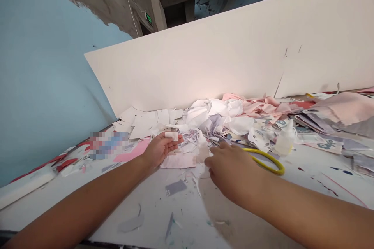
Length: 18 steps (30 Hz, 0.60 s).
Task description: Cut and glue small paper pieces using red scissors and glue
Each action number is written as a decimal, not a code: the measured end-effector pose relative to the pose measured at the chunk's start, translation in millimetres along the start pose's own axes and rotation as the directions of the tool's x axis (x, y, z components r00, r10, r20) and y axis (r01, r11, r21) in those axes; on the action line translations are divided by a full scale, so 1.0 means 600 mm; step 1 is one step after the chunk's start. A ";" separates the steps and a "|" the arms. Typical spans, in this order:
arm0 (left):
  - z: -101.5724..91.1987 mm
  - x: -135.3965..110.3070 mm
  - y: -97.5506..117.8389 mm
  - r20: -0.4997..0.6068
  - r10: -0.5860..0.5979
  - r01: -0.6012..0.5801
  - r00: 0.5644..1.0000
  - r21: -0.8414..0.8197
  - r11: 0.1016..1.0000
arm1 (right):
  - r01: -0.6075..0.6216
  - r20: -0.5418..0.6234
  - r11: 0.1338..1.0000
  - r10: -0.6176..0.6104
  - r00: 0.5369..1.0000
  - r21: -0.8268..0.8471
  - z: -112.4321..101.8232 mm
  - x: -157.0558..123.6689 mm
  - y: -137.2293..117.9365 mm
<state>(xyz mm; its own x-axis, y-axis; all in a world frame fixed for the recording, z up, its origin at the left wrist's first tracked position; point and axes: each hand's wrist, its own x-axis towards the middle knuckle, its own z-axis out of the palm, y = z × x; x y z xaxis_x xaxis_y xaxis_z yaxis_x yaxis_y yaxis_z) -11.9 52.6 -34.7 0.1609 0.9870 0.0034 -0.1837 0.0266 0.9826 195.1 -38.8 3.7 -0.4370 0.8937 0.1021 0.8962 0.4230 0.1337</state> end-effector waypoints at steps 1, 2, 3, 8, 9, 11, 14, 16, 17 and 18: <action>0.001 -0.001 0.000 0.002 0.008 -0.008 1.000 0.010 1.000 | -0.063 0.017 0.998 0.063 0.998 0.008 -0.006 -0.004 0.009; 0.002 -0.002 0.000 0.001 0.016 -0.016 1.000 0.021 1.000 | -0.156 0.045 0.988 0.156 0.987 0.014 -0.010 -0.007 0.020; 0.003 -0.003 0.000 -0.002 0.022 -0.022 1.000 0.034 0.999 | -0.250 0.078 0.968 0.249 0.965 0.011 -0.011 -0.010 0.031; 0.010 -0.011 0.005 -0.011 0.050 -0.049 0.999 0.084 0.995 | -0.365 0.280 0.928 0.333 0.900 0.069 0.011 -0.017 0.083; 0.011 -0.012 0.006 -0.013 0.055 -0.054 0.998 0.086 0.995 | -0.365 0.306 0.926 0.320 0.897 0.100 0.016 -0.018 0.090; 0.012 -0.012 0.006 -0.028 0.065 -0.062 0.997 0.085 0.994 | -0.359 0.333 0.917 0.289 0.898 0.172 0.021 -0.019 0.101; 0.010 -0.009 0.002 -0.046 0.097 -0.092 0.994 0.105 0.990 | -0.337 0.324 0.908 0.249 0.913 0.250 0.021 -0.019 0.111; 0.007 -0.007 -0.001 -0.040 0.127 -0.120 0.991 0.137 0.983 | -0.346 0.339 0.903 0.252 0.906 0.254 0.018 -0.018 0.112; 0.006 -0.007 -0.001 -0.040 0.134 -0.127 0.990 0.151 0.980 | -0.356 0.334 0.901 0.266 0.904 0.246 0.016 -0.018 0.111; 0.005 -0.007 -0.002 -0.044 0.134 -0.125 0.990 0.162 0.979 | -0.364 0.316 0.900 0.282 0.906 0.240 0.015 -0.017 0.109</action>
<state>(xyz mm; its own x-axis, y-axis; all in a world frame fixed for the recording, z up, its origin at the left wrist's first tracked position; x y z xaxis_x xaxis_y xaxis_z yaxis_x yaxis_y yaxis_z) -9.6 48.2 -35.3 0.0917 0.9877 0.1266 -0.0430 -0.1231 0.9915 259.2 -18.8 2.7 -0.1187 0.9762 -0.1817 0.9840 0.0911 -0.1533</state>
